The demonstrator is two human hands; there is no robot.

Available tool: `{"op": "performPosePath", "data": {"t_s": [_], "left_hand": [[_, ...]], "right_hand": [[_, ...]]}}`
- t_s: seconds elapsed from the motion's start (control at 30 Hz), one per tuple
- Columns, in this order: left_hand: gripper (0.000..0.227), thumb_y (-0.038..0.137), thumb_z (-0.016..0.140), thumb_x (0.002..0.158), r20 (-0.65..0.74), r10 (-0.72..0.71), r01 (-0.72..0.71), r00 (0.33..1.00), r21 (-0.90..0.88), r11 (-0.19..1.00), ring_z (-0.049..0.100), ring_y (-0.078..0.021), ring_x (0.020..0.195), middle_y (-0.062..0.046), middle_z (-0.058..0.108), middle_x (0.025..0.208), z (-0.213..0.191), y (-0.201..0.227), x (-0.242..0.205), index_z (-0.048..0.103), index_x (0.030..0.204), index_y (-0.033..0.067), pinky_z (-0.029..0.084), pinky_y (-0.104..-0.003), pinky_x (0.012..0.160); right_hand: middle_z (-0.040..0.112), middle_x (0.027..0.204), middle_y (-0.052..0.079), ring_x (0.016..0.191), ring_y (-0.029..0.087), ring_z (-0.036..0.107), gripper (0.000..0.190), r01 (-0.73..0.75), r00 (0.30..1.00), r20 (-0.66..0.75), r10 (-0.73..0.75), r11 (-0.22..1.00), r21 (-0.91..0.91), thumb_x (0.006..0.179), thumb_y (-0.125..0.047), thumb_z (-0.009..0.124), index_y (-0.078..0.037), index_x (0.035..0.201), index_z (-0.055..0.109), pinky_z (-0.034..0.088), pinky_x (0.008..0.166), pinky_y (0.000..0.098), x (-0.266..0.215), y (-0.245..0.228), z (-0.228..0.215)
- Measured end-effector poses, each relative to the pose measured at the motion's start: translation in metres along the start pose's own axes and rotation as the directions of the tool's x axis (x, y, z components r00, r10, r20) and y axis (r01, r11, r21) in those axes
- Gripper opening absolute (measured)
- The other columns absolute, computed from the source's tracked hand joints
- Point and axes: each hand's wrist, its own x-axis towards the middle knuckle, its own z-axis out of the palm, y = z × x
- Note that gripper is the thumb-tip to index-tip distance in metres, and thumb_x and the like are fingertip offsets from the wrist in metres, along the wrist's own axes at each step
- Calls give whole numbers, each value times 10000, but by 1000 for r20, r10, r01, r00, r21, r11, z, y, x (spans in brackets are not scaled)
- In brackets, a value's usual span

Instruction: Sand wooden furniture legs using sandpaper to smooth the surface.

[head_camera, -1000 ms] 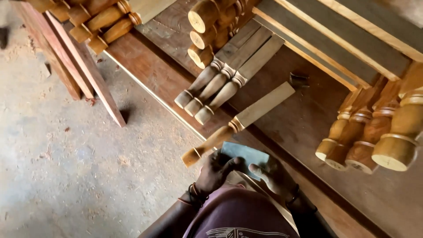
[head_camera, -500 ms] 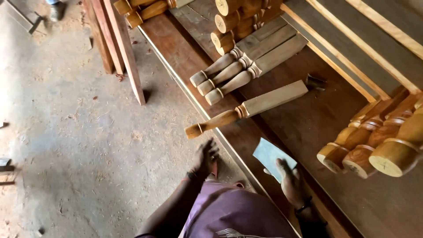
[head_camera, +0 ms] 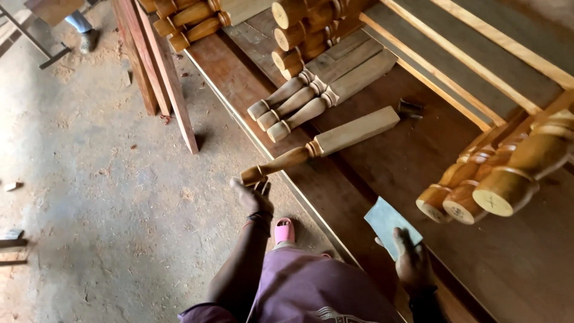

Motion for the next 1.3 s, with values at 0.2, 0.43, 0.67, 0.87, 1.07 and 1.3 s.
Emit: {"op": "performPosePath", "data": {"t_s": [0.2,0.43,0.67,0.87,1.07,1.3], "left_hand": [[844,697,285,966,65,72,-71,995,-25,997,678,-338,1158,-196,587,1415,-20,-8,-16,430,1489,50,555,-450,1001],[685,575,421,1008,127,65,-83,990,146,986,669,-371,1150,-205,585,1415,-3,-12,-17,418,1467,66,570,-500,962],[635,623,468,971,70,24,-16,997,-116,993,640,-356,1159,-146,576,1367,10,-11,15,464,1396,151,536,-499,969],[439,408,736,892,-60,95,-105,994,-175,979,609,-219,1068,-41,655,1149,26,-7,58,611,1227,154,499,-434,989],[362,348,754,907,127,-54,98,990,-371,923,620,-212,1139,-30,678,1164,33,-39,115,652,1194,151,503,-415,1004],[446,545,533,1032,351,248,-125,903,-337,933,589,-213,876,-55,526,828,153,66,-22,446,872,138,523,-377,759]], "right_hand": [[780,1076,155,915,321,747,359,-128,992,25,126,946,296,999,47,411,45,1322,568,588,838,421,3,-18,-35],[824,995,148,765,245,778,391,-567,824,328,462,660,494,1098,-218,368,11,1218,661,598,701,358,26,-40,-52],[738,1051,116,802,156,716,392,-296,955,144,259,859,417,1086,-265,388,-43,1266,656,565,756,277,10,-6,-22],[716,1135,161,926,226,697,400,-465,884,199,423,757,459,1076,-279,428,-22,1298,639,543,832,329,0,0,-27],[690,1235,216,1075,310,673,429,-637,760,288,583,576,513,1063,-296,477,2,1337,619,517,922,391,-10,1,-25],[594,1433,201,1291,311,584,464,-292,951,74,301,950,-113,996,-171,487,2,1421,555,465,1015,436,-58,56,20]]}}
